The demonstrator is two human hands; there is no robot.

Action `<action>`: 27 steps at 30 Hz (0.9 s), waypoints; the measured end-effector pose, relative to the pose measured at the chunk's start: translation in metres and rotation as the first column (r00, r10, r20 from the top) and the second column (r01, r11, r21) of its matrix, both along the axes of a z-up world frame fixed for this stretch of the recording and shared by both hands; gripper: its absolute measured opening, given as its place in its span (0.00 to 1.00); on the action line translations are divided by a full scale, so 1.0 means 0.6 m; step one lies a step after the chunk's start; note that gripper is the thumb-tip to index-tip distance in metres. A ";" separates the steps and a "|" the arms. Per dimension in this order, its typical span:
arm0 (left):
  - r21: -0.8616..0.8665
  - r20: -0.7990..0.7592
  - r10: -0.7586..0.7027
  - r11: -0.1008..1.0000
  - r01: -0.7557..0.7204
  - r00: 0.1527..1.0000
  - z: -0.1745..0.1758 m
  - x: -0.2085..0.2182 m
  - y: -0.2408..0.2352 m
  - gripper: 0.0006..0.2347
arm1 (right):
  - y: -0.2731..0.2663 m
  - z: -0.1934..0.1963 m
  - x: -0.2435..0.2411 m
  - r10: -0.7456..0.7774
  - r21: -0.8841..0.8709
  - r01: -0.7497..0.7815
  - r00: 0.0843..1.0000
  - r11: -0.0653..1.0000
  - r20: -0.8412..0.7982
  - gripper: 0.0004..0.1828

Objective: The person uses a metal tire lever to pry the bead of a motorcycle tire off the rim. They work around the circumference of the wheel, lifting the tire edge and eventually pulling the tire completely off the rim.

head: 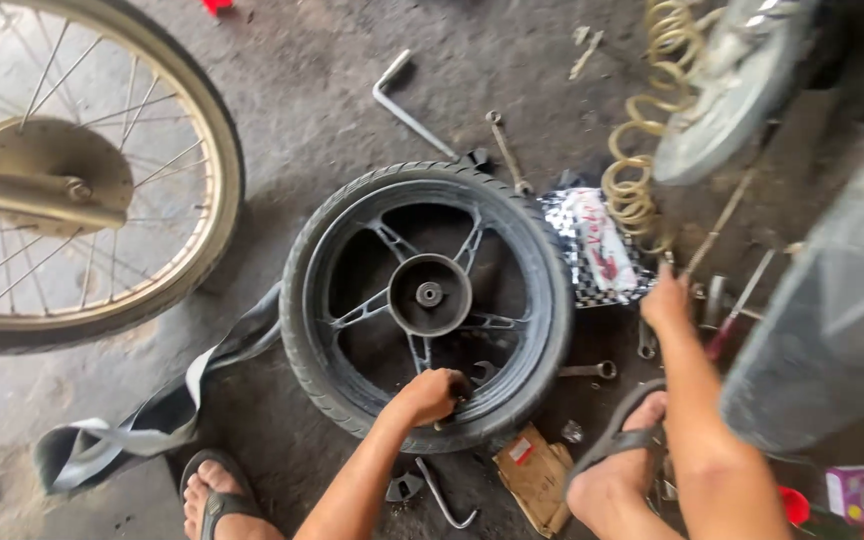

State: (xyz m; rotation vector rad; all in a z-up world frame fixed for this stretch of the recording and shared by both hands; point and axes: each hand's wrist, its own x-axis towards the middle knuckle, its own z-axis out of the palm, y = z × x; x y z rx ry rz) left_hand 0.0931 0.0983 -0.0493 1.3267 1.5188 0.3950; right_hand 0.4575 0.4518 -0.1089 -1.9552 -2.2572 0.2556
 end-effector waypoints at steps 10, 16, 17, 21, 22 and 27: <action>-0.235 0.111 0.090 0.970 -0.062 0.990 0.045 -0.007 0.002 0.15 | -0.012 0.027 0.011 0.023 -0.187 0.002 0.991 0.982 0.134 0.30; -0.139 -0.367 0.062 0.983 -0.120 0.928 0.103 0.024 0.002 0.17 | -0.113 0.076 0.019 0.377 -0.136 -0.352 0.845 0.926 0.379 0.07; -0.119 -0.359 0.101 0.981 -0.152 0.928 0.086 0.025 0.000 0.15 | -0.143 0.115 -0.005 0.440 -0.211 -0.387 0.801 0.898 0.406 0.07; -0.067 -0.270 0.053 0.995 -0.074 0.961 0.018 0.008 -0.008 0.11 | -0.278 0.245 -0.087 0.703 -0.393 -0.585 0.623 0.709 0.342 0.11; -0.064 -0.275 0.057 0.995 -0.077 0.960 0.021 -0.002 -0.006 0.11 | -0.311 0.276 -0.103 0.705 -0.388 -0.589 0.622 0.709 0.341 0.11; -0.054 -0.184 -0.078 0.996 0.070 0.980 0.055 -0.055 -0.038 0.14 | -0.450 0.390 -0.184 0.918 -0.472 -0.830 0.384 0.297 -0.098 0.26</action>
